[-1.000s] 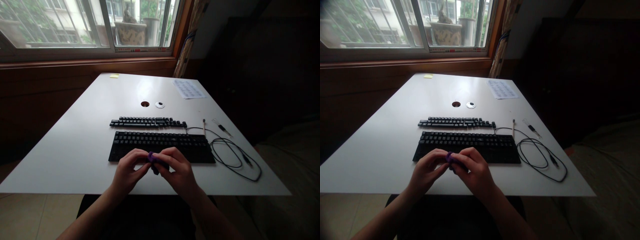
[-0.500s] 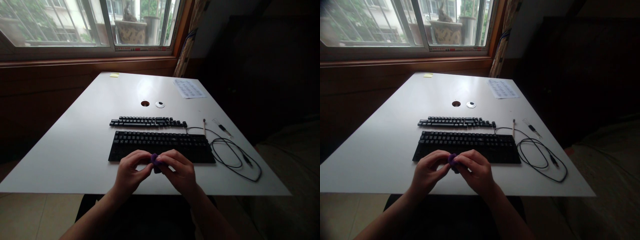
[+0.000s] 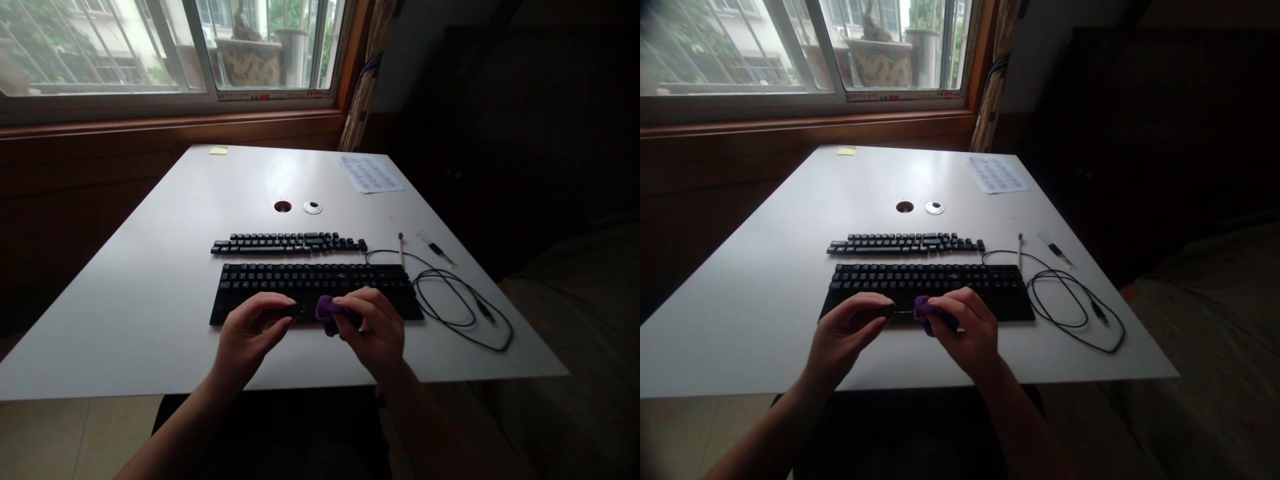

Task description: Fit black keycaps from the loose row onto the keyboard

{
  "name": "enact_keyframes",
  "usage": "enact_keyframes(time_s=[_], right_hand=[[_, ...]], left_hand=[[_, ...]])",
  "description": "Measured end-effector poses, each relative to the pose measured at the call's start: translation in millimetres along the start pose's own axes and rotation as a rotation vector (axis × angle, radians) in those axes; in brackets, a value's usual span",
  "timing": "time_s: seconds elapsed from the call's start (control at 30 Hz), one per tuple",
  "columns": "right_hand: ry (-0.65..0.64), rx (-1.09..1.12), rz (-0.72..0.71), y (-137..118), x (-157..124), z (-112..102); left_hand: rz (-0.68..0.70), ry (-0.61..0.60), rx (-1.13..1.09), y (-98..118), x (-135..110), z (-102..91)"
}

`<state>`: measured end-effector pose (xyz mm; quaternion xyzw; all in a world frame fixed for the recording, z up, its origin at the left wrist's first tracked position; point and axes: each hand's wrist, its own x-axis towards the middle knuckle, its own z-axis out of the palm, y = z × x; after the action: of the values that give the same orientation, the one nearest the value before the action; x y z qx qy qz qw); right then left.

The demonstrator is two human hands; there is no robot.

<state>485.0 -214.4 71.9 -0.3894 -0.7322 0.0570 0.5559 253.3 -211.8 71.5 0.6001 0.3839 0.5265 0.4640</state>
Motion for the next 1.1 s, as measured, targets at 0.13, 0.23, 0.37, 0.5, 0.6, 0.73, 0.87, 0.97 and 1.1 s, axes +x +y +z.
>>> enact_keyframes(time_s=[0.13, 0.23, 0.37, 0.5, 0.6, 0.73, 0.87, 0.97, 1.1], right_hand=[[-0.003, 0.041, -0.043, -8.8, 5.0, 10.6], [-0.029, 0.058, -0.068, -12.4, 6.8, 16.9], [-0.110, 0.086, -0.088, -11.1, 5.5, 23.3], [-0.157, 0.089, -0.121, -7.0, 4.1, 24.0], [-0.197, 0.067, -0.187, -3.1, 3.4, 20.9], [-0.203, 0.014, -0.172, 4.3, -0.2, 14.8], [-0.127, -0.032, -0.134, 10.4, -2.2, 8.9], [-0.096, -0.048, -0.127, 11.1, -0.2, 7.5], [-0.101, -0.030, -0.086, 8.9, 2.8, 10.4]], left_hand=[[0.003, -0.008, 0.013, -1.5, 0.0, 1.2], [0.014, -0.023, 0.021, -1.4, 0.1, 0.8], [0.036, -0.039, 0.040, 0.0, -0.1, 0.8], [0.035, -0.038, 0.055, 0.5, 0.4, 0.2], [-0.014, -0.001, -0.012, -1.9, 0.8, -1.8], [-0.078, 0.049, -0.118, -5.1, 1.2, -5.6], [-0.120, 0.033, -0.079, -4.2, 1.5, -7.8], [-0.129, 0.035, -0.053, -4.3, 1.2, -7.8], [-0.050, 0.020, 0.042, -8.2, -0.4, -7.1]])
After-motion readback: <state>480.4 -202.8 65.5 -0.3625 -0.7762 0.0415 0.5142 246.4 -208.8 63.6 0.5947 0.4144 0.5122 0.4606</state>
